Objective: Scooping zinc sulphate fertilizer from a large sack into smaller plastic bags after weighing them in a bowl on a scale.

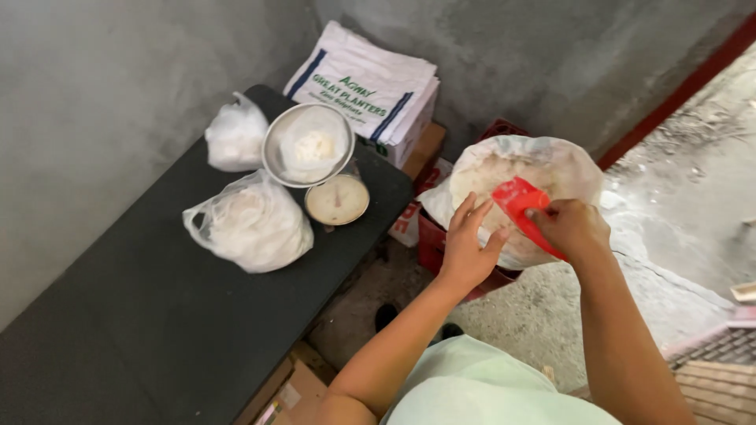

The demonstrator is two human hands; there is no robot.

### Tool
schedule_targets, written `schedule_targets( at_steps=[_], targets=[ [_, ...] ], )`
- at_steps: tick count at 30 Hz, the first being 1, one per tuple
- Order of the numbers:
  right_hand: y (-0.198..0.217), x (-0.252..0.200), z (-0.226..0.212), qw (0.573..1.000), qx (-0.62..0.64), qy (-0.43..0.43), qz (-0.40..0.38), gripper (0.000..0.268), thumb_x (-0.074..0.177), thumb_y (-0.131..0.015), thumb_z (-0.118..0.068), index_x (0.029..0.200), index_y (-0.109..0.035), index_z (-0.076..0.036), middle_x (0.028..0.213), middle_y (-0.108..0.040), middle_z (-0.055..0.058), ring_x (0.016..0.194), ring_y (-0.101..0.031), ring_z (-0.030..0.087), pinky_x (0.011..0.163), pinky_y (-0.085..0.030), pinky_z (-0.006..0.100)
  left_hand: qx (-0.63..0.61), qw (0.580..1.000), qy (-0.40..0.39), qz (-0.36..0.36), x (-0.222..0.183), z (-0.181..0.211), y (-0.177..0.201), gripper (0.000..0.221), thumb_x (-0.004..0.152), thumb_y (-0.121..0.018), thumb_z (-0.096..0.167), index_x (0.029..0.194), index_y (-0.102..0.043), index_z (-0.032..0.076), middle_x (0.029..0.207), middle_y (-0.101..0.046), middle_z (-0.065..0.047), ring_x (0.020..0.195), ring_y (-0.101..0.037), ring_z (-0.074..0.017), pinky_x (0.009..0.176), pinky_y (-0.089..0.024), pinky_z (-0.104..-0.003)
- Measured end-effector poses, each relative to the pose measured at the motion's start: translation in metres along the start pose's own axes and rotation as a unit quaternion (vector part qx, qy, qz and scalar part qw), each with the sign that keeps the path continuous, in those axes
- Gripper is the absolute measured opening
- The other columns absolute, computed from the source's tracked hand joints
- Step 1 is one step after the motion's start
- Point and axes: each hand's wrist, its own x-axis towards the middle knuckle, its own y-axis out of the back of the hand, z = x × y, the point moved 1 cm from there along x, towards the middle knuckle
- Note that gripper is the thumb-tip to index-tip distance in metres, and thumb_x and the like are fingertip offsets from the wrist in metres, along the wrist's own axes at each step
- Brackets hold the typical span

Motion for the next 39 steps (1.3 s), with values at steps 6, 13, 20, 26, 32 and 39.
schedule_targets(
  at_steps=[6,13,20,26,32,39],
  targets=[
    [-0.012,0.016,-0.023,0.981,0.014,0.150,0.121,0.034,0.085,-0.078,-0.044,0.102,-0.084,-0.015,0.106,-0.072,0.017,0.091,-0.070,0.037,0.080,-0.054,0.047,0.042,0.996,-0.003,0.082,-0.008,-0.013,0.045,0.057,0.097,-0.074,0.024,0.146,-0.055,0.004,0.164,-0.037,-0.024,0.149,-0.041,-0.0422,0.119,-0.037,-0.049],
    [-0.011,0.015,-0.137,0.897,0.170,0.379,0.151,0.023,0.087,-0.081,-0.028,0.103,-0.080,-0.010,0.103,-0.074,0.013,0.093,-0.070,0.030,0.088,-0.055,0.041,0.081,0.976,0.028,0.200,-0.001,-0.029,0.132,0.056,0.093,-0.074,0.022,0.144,-0.057,0.004,0.160,-0.041,-0.025,0.146,-0.043,-0.0420,0.118,-0.038,-0.047],
    [-0.024,0.021,-0.273,0.901,0.209,0.381,0.017,0.030,0.082,-0.082,-0.029,0.105,-0.079,-0.009,0.090,-0.067,0.013,0.079,-0.071,0.026,0.076,-0.056,0.038,0.130,0.950,0.025,0.282,0.020,-0.052,0.231,0.054,0.096,-0.073,0.022,0.145,-0.057,0.004,0.161,-0.040,-0.026,0.148,-0.042,-0.0419,0.121,-0.035,-0.047],
    [-0.061,0.063,-0.363,0.916,0.161,0.365,0.044,0.051,0.079,-0.085,-0.030,0.124,-0.072,-0.009,0.117,-0.063,0.017,0.085,-0.070,0.032,0.079,-0.054,0.043,0.108,0.965,0.046,0.237,0.049,-0.097,0.277,0.054,0.093,-0.074,0.022,0.143,-0.060,0.006,0.161,-0.033,-0.033,0.147,-0.040,-0.0450,0.118,-0.037,-0.046],
    [-0.092,0.097,-0.402,0.908,0.097,0.406,0.033,0.057,0.078,-0.084,-0.025,0.130,-0.069,-0.007,0.107,-0.070,0.018,0.091,-0.069,0.037,0.079,-0.054,0.046,0.053,0.975,0.152,0.151,0.076,-0.132,0.292,0.058,0.090,-0.076,0.022,0.143,-0.061,0.006,0.166,-0.032,-0.026,0.120,-0.058,-0.0420,0.100,-0.048,-0.043],
    [-0.073,0.106,-0.411,0.901,0.183,0.394,-0.022,0.019,0.088,-0.076,-0.019,0.098,-0.076,-0.002,0.078,-0.071,0.012,0.069,-0.069,0.028,0.068,-0.054,0.039,-0.224,0.925,0.246,0.183,0.090,-0.164,0.303,0.051,0.099,-0.069,0.015,0.148,-0.060,0.003,0.120,-0.071,-0.023,0.102,-0.058,-0.0178,0.091,-0.049,-0.029]
  ],
)
